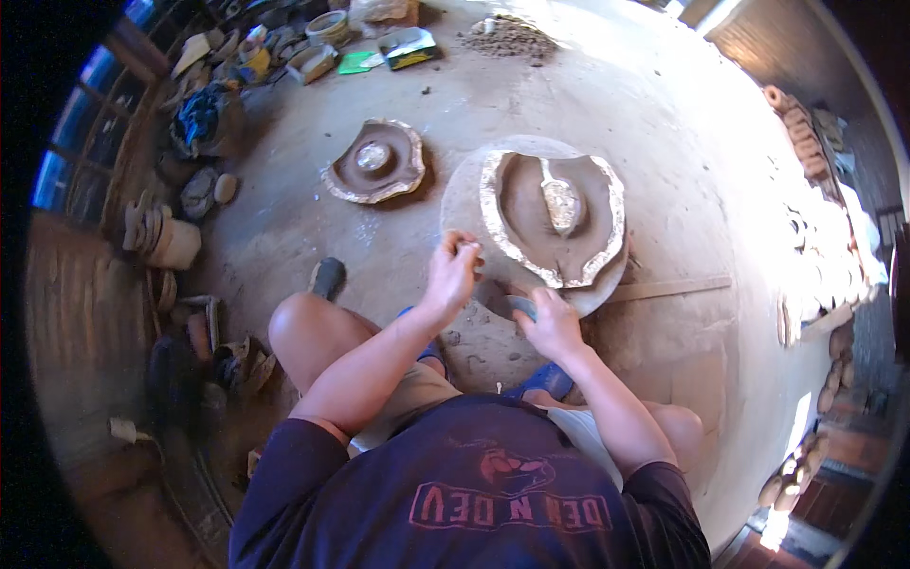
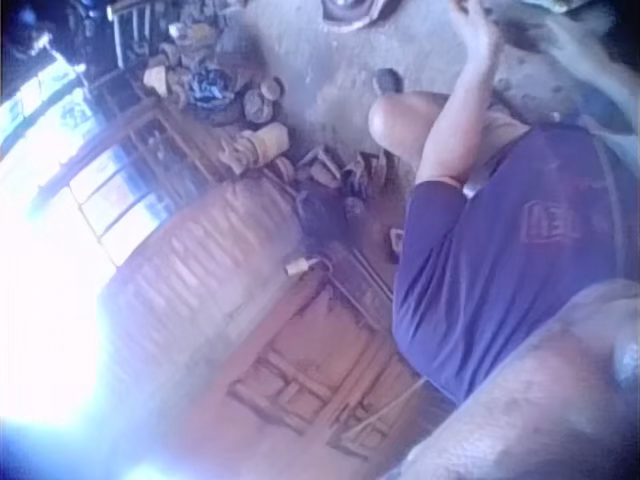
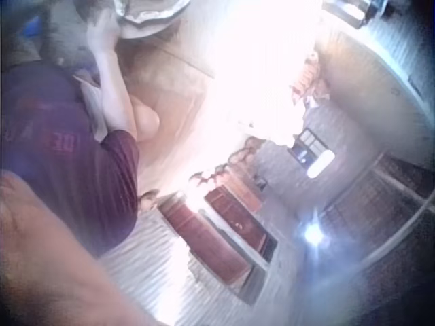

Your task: The person scrapes excess clay inside a mold using a scraping tool, handles and kneads clay by hand, and presses and smooths the clay into the mold sections.

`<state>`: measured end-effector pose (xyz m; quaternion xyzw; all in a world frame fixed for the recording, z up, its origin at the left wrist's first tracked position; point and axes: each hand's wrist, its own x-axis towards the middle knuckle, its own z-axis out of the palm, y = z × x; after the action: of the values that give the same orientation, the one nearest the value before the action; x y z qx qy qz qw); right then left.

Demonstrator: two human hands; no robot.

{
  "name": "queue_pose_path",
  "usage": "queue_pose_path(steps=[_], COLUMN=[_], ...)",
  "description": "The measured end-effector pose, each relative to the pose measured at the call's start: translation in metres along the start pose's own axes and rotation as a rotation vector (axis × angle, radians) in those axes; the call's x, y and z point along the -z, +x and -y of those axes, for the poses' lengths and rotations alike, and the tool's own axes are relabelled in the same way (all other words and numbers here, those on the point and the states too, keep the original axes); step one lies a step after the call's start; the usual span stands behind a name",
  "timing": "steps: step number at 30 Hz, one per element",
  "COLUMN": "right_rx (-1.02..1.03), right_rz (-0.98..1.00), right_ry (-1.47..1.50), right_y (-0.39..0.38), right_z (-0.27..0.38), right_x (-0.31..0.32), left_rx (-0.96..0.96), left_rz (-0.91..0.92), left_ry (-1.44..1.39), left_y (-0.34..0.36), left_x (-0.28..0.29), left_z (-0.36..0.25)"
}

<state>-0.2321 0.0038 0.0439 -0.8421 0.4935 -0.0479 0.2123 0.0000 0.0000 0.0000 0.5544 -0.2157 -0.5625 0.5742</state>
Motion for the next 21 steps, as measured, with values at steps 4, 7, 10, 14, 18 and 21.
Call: queue_pose_path(steps=[4,7,10,14,18,21], right_rx=[-0.013,0.095,0.161,-0.340,-0.435,-0.435], right_rz=[-0.179,-0.420,-0.328,-0.138,-0.322,-0.237], right_ry=[0.212,0.124,0.125,1.116,1.023,1.028], right_y=[-0.030,-0.044,-0.046,-0.033,0.018,0.067], right_z=[0.023,0.029,0.055,0.064,0.025,0.005], right_x=[0.043,0.050,0.052,0.061,0.080,0.078], left_rx=[0.218,0.559,0.831,0.754,0.434,0.296], left_rz=[0.192,0.461,0.572,0.418,0.193,0.181], left_ry=[-0.020,-0.119,-0.215,-0.236,-0.076,0.077], left_y=[-0.024,-0.048,-0.057,-0.040,-0.012,-0.003], left_x=[-0.031,-0.053,-0.060,-0.048,-0.034,-0.036], left_z=[0.019,-0.006,-0.028,-0.028,-0.024,-0.007])
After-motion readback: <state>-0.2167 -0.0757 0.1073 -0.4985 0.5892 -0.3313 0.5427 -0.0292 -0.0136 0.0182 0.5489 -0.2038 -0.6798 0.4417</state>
